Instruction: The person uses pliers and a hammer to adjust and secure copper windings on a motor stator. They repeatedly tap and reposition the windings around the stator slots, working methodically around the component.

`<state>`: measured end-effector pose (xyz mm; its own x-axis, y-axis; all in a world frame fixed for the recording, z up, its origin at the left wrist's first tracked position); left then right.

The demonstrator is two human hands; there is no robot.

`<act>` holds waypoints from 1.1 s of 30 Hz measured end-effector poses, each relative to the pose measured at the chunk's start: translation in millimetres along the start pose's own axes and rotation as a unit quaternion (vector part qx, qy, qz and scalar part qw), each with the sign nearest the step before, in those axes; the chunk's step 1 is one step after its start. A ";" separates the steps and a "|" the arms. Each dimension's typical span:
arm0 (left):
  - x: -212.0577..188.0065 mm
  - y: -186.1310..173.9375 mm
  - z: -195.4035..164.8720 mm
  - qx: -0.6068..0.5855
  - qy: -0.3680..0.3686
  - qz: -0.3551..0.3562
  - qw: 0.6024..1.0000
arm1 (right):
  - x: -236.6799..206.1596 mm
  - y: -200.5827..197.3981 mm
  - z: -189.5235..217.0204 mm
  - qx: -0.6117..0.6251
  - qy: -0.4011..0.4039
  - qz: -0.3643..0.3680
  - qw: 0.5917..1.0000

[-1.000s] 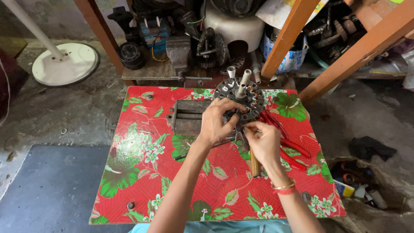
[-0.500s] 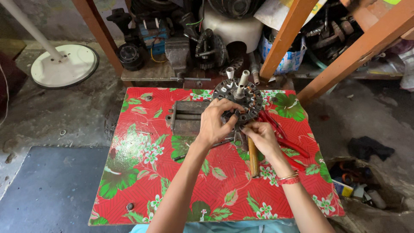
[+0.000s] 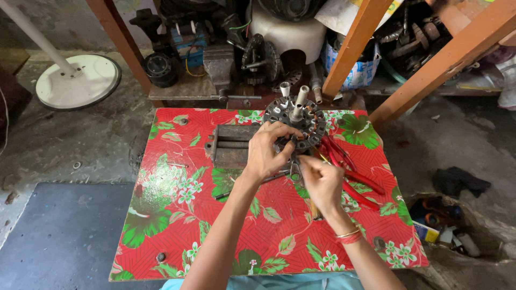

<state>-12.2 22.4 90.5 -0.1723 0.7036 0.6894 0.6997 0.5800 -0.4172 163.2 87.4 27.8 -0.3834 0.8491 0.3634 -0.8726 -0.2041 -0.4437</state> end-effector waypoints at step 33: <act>3.6 6.4 -2.3 -0.002 -0.023 -0.008 1.000 | -61.0 1.3 72.7 -0.018 -0.232 0.028 0.972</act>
<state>-6.7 27.7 91.6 -0.2149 0.7127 0.6678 0.6996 0.5894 -0.4039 163.4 -0.1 64.6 -0.5328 0.5244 0.6642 -0.8382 -0.2195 -0.4992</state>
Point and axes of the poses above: each hand's wrist, its own x-axis towards the middle knuckle, its own y-axis out of the palm, z = x × y, the point moved 2 cm from there along x, towards the middle knuckle, and after that the axes turned 9 degrees about y, right-handed, at the moved point
